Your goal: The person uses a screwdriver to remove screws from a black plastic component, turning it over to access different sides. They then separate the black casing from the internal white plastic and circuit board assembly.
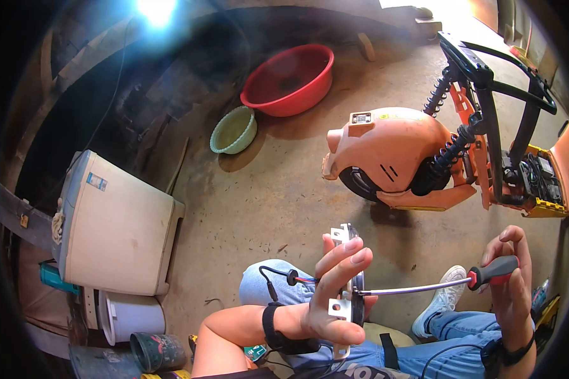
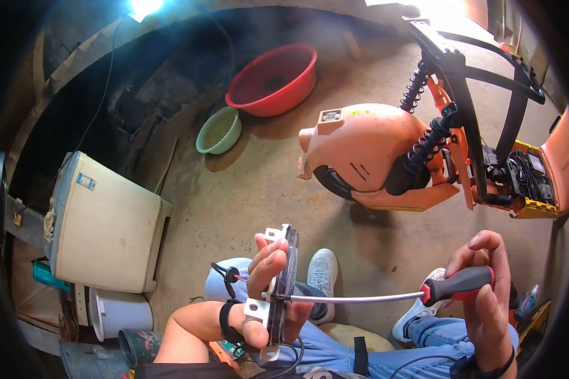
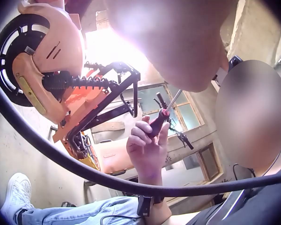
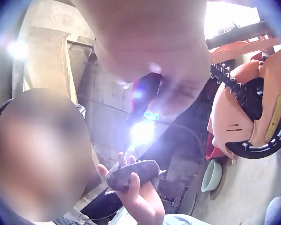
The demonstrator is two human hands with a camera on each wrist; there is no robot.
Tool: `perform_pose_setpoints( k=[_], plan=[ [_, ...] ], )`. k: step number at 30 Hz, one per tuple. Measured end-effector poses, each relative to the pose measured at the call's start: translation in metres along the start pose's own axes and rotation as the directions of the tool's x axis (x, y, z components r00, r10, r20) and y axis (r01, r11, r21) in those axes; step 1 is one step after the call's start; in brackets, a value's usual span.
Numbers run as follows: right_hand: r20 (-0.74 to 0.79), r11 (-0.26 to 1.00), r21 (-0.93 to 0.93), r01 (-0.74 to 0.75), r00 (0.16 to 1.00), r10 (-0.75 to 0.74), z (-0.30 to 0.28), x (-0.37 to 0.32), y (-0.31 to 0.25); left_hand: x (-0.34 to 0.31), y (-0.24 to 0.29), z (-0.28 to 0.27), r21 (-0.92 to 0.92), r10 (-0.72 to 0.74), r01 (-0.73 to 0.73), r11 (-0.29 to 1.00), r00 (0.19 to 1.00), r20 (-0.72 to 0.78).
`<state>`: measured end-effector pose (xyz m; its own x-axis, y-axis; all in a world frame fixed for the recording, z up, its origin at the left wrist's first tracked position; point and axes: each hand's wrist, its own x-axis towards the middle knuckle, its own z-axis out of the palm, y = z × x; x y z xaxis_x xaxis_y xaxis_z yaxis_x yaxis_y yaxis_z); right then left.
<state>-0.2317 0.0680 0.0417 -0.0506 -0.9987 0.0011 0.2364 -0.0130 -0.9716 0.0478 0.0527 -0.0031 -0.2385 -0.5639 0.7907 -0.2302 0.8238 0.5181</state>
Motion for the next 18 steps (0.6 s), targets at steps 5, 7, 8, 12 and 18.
perform_pose_setpoints(
  k=[5,7,8,12,18],
  plan=[
    [0.004,0.998,-0.057,0.027,1.0,-0.027,-0.008,0.0,0.003,0.002,-0.001,-0.002,0.011,0.013,-0.013,1.0,1.0,0.01],
    [0.005,0.997,-0.078,-0.005,1.0,0.005,-0.018,-0.004,0.002,0.002,0.0,-0.001,0.007,0.004,-0.004,1.0,1.0,0.017],
    [0.033,0.994,-0.027,-0.103,0.994,0.104,-0.025,-0.006,0.001,0.002,0.0,-0.001,0.007,0.004,-0.004,1.0,1.0,0.018],
    [0.047,0.969,0.056,-0.242,0.97,0.24,-0.022,-0.006,-0.002,0.002,-0.002,0.0,-0.011,0.029,-0.029,1.0,1.0,-0.001],
    [0.025,0.991,-0.067,0.116,0.993,-0.114,0.0,0.002,0.008,0.002,-0.002,-0.001,0.004,0.009,-0.009,1.0,1.0,-0.009]
  ],
)
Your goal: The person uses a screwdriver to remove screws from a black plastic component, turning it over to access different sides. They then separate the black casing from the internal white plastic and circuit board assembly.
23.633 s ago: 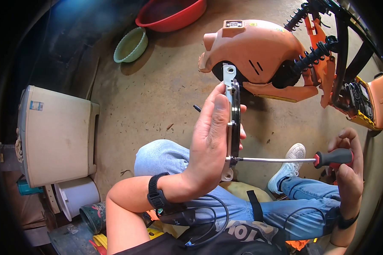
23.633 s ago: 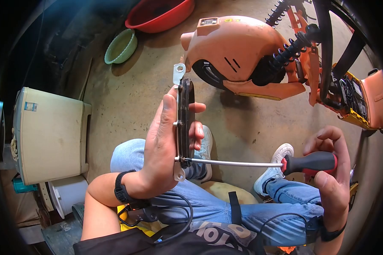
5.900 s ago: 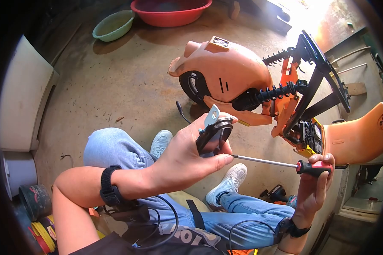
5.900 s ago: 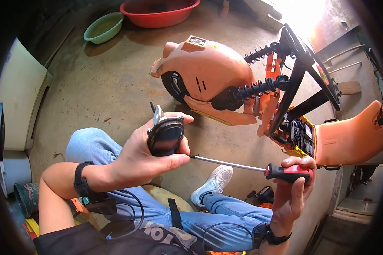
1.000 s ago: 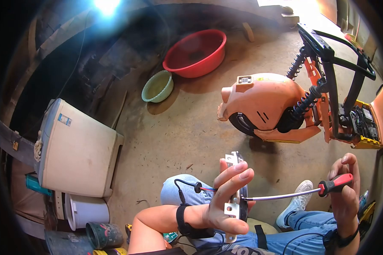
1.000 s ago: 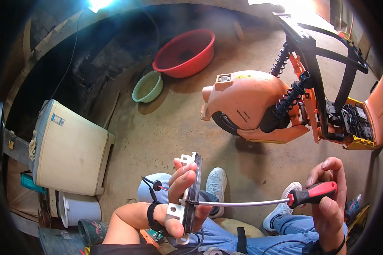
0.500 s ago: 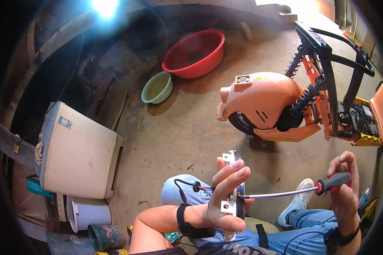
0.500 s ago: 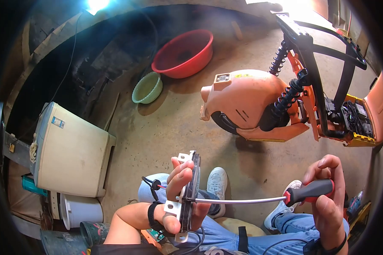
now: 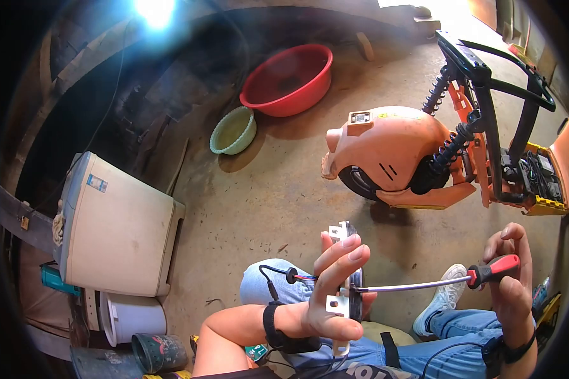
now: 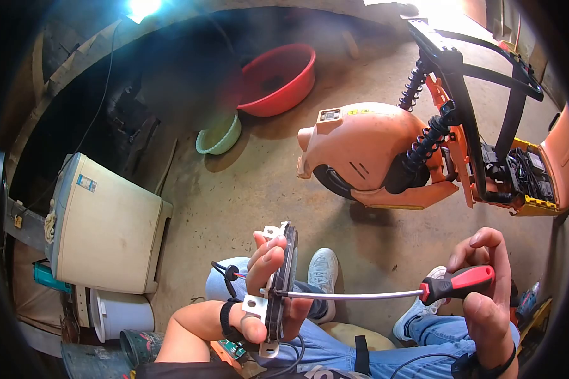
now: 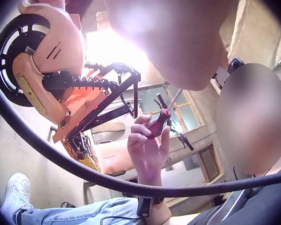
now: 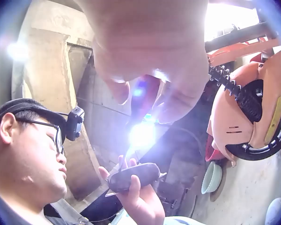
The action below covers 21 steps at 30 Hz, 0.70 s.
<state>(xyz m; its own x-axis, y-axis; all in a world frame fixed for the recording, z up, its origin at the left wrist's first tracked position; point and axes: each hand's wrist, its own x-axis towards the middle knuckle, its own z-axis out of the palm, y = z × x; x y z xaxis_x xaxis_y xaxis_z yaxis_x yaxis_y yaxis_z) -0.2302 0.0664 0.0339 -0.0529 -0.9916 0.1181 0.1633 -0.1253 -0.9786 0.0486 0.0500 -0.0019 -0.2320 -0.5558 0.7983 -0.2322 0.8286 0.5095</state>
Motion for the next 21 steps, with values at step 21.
perform_pose_setpoints(
  k=[21],
  plan=[
    [0.053,0.949,0.028,-0.314,0.949,0.312,-0.024,-0.008,-0.013,-0.003,0.001,-0.002,0.021,0.011,-0.012,1.0,0.999,0.043]
  ],
)
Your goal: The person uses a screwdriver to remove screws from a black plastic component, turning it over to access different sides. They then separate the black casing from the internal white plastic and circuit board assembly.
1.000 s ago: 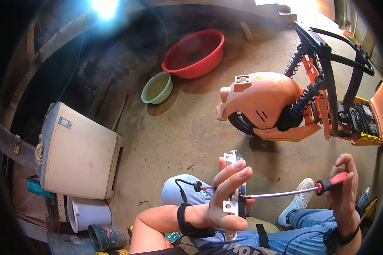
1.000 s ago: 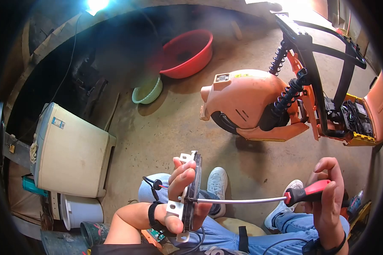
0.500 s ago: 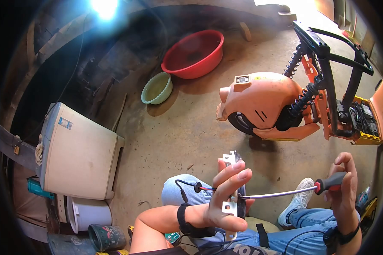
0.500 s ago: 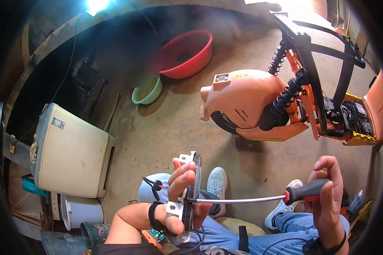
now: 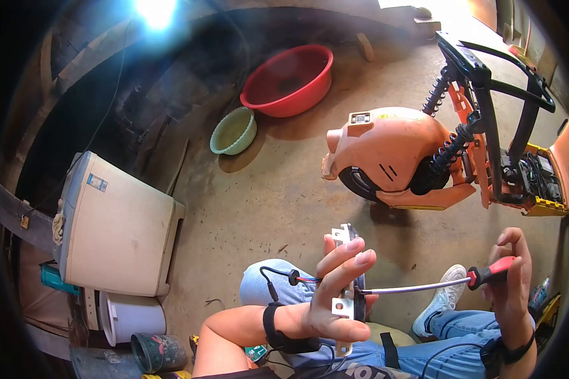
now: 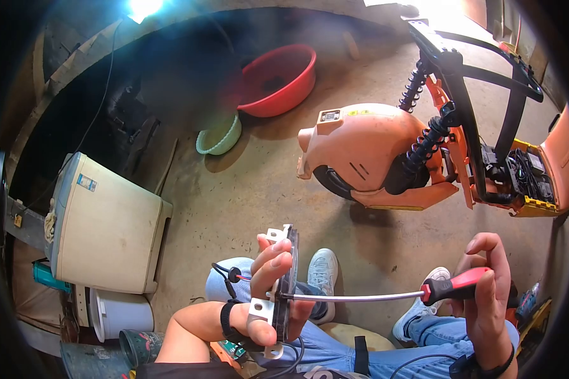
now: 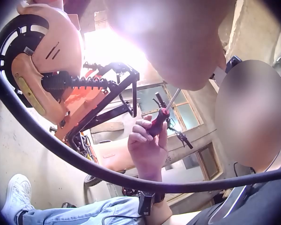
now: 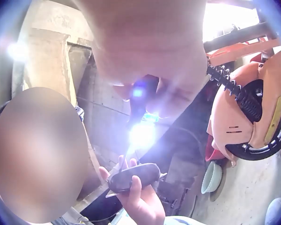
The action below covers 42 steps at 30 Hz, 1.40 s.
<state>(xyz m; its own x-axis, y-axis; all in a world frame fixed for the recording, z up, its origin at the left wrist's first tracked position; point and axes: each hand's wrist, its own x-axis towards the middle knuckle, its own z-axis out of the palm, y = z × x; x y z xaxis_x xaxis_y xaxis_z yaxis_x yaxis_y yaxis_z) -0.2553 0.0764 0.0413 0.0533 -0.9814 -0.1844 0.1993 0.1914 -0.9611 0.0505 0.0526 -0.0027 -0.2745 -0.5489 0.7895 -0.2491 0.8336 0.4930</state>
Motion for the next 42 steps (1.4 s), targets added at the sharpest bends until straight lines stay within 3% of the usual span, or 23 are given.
perform_pose_setpoints(
  k=[4,6,12,16,18,22,24,28,31,33,36,37,39,42],
  plan=[
    [0.024,0.996,0.074,-0.046,0.999,0.045,0.0,0.002,0.003,0.0,-0.001,0.0,-0.016,0.005,-0.005,1.0,1.0,0.003],
    [-0.012,0.985,0.006,0.173,0.985,-0.173,0.012,0.008,0.008,0.001,-0.002,0.001,-0.015,-0.004,0.004,1.0,1.0,-0.008],
    [-0.063,0.952,-0.053,0.301,0.951,-0.304,0.02,0.009,0.01,-0.001,-0.002,0.005,0.034,-0.063,0.064,0.997,0.997,-0.046],
    [-0.072,0.965,-0.092,0.244,0.965,-0.251,0.007,0.006,0.01,0.001,-0.001,0.005,0.018,-0.072,0.073,0.997,0.997,-0.031],
    [-0.076,0.993,-0.002,0.12,0.99,-0.12,0.005,0.003,0.006,0.001,-0.001,0.004,0.011,-0.066,0.066,0.998,0.998,-0.018],
    [-0.057,0.997,0.055,0.045,0.997,-0.042,0.012,0.005,0.004,0.001,0.0,0.004,0.018,-0.072,0.073,0.997,0.997,-0.021],
    [-0.101,0.966,-0.025,0.256,0.961,-0.257,0.025,0.011,0.008,0.0,-0.002,0.003,0.018,-0.066,0.067,0.998,0.997,-0.027],
    [-0.092,0.946,-0.084,0.312,0.943,-0.319,0.015,0.011,0.015,-0.001,-0.001,0.003,0.016,-0.061,0.061,0.998,0.998,-0.023],
    [-0.075,0.973,-0.054,0.224,0.971,-0.228,0.006,0.005,0.01,0.0,-0.001,0.003,0.029,-0.071,0.072,0.997,0.997,-0.02],
    [-0.054,0.998,0.048,0.029,0.998,-0.026,0.003,-0.001,0.003,0.001,0.0,0.003,0.029,-0.058,0.058,0.998,0.998,-0.011],
    [-0.07,0.995,0.085,-0.055,0.996,0.061,0.005,0.001,-0.003,0.002,0.0,0.003,-0.01,-0.028,0.028,1.0,1.0,-0.005],
    [-0.071,0.995,0.085,-0.055,0.996,0.061,0.01,0.003,-0.001,0.003,0.0,0.003,-0.049,-0.012,0.011,0.999,1.0,-0.008],
    [-0.103,0.979,0.039,0.198,0.976,-0.193,0.022,0.009,0.006,0.003,-0.002,0.003,-0.051,-0.003,0.002,0.999,1.0,-0.015],
    [-0.051,0.979,0.002,0.202,0.978,-0.202,0.013,0.008,0.005,0.002,-0.003,0.003,-0.049,0.008,-0.009,0.999,1.0,-0.019]
  ],
)
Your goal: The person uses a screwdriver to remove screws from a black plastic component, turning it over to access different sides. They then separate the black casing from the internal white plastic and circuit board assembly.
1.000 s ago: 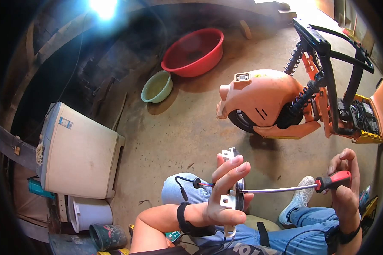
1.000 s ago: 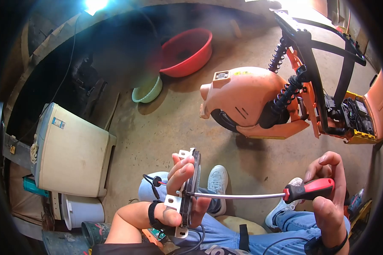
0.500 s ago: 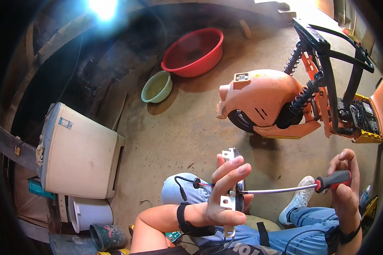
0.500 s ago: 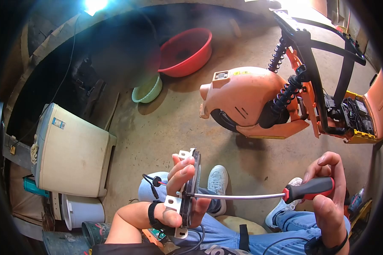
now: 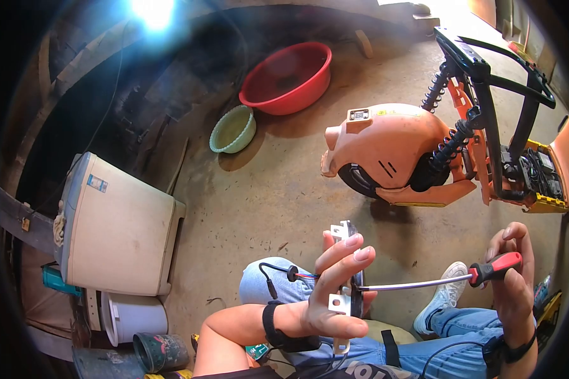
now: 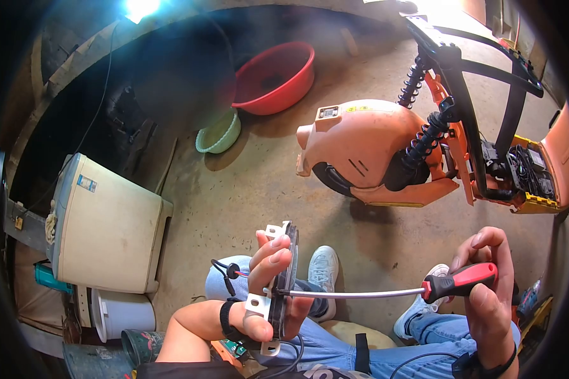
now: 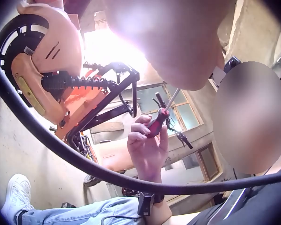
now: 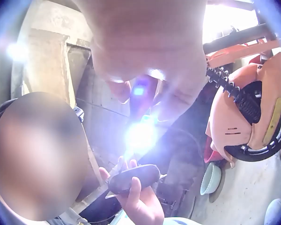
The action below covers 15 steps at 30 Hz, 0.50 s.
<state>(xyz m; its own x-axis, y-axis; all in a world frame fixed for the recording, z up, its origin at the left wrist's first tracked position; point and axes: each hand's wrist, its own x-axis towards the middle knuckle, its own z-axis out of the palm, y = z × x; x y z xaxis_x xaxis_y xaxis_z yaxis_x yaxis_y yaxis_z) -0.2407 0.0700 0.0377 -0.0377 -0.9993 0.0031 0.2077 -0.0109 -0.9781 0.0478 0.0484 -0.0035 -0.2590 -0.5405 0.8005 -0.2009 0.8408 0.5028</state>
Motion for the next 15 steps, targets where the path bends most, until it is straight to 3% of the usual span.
perform_pose_setpoints(
  k=[4,6,8,10,15],
  plan=[
    [-0.029,0.999,-0.028,0.042,0.999,-0.042,-0.005,-0.001,0.004,0.001,0.002,-0.002,-0.001,-0.028,0.028,1.0,0.999,0.019],
    [-0.004,0.99,-0.022,-0.142,0.99,0.142,-0.015,-0.006,-0.002,0.001,0.001,-0.001,-0.01,-0.011,0.012,1.0,1.0,0.024],
    [0.048,0.989,-0.024,-0.148,0.988,0.149,-0.019,-0.006,0.0,-0.002,0.0,0.001,-0.019,0.005,-0.004,1.0,1.0,0.028],
    [0.099,0.988,-0.025,-0.152,0.983,0.154,-0.016,-0.006,0.002,-0.007,0.0,0.005,0.045,-0.08,0.082,0.996,0.996,-0.039],
    [0.027,0.99,-0.104,0.097,0.995,-0.095,0.003,0.001,0.008,-0.007,-0.003,0.006,0.04,-0.09,0.094,0.995,0.992,-0.09]
  ],
)
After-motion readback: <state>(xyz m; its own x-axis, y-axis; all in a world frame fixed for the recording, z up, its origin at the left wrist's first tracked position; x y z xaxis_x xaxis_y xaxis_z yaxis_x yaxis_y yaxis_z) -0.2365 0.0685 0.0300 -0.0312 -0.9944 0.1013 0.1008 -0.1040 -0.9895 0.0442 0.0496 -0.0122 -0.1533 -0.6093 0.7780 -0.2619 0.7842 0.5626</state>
